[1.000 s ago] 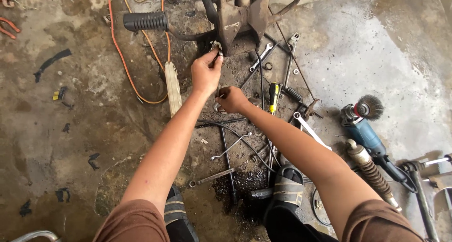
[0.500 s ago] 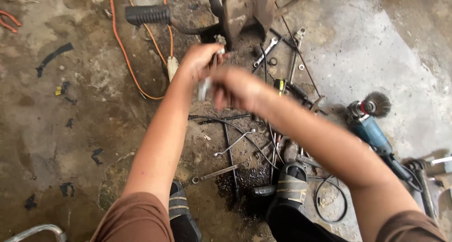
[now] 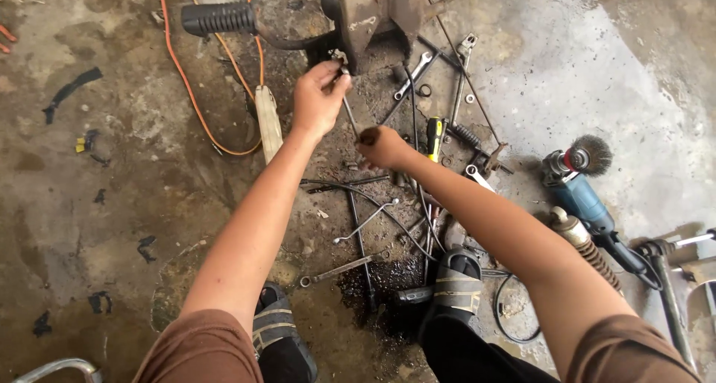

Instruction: The person uses two wrenches to loosen and remove a bolt from a metal frame component in a workshop. They manipulate the wrenches to apply torque, then remove the bolt and a small metal piece by hand, placing them on the floor among other tools.

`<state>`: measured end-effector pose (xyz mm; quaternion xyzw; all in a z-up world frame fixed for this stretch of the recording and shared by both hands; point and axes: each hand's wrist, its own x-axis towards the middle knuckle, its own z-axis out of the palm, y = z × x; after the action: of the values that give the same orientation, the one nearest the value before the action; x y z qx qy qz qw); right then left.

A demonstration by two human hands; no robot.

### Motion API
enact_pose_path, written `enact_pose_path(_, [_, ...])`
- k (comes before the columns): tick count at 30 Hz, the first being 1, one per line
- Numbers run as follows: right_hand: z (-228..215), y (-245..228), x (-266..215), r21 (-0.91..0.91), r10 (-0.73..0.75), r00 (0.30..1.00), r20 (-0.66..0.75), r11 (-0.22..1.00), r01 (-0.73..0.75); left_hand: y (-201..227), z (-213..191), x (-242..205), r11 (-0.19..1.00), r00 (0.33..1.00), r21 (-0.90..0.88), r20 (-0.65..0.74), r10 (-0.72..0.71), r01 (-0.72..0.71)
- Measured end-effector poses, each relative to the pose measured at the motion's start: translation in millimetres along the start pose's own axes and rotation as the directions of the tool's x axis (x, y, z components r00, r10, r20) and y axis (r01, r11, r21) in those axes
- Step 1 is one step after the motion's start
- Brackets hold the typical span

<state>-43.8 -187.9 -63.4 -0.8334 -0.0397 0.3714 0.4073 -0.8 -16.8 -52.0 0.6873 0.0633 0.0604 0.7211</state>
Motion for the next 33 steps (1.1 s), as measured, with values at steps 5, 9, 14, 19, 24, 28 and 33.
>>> enact_pose_path(5, [6.0,-1.7,6.8,-0.263,-0.029,1.000,-0.002,0.964,0.028,10.2,2.0,-5.9,0.937,0.962,0.236,-0.021,0.272,-0.259])
enact_pose_path(9, [17.8,-25.7,-44.2,-0.630,-0.038,0.969,0.244,0.753,0.188,17.1,11.9,-10.7,0.943,0.984,0.297,-0.044,0.174,-0.153])
enact_pose_path(14, [63.1,1.8,-91.4,-0.553,0.047,0.818,0.573,0.759,0.344,18.5,16.5,-12.4,0.936,0.981,0.324,-0.082,0.174,-0.139])
enact_pose_path(19, [89.9,53.4,-83.8,-0.730,-0.073,0.824,0.561,0.425,0.535,8.8,13.5,-6.5,0.952,0.979,0.259,-0.078,0.187,-0.161])
enact_pose_path(24, [80.9,92.5,-78.7,-0.595,-0.374,0.704,0.604,0.376,0.711,12.5,6.0,-4.8,0.891,0.966,0.389,-0.014,0.258,-0.232])
enact_pose_path(28, [6.9,64.8,-84.6,-0.267,-0.495,0.869,-0.021,0.840,0.472,-2.5,3.4,-1.8,0.943,0.978,0.263,0.006,0.211,-0.205])
enact_pose_path(33, [-109.9,40.9,-63.3,0.604,0.258,0.931,-0.257,0.795,-0.054,4.7,4.5,-4.8,0.948,0.979,0.250,-0.012,0.206,-0.196])
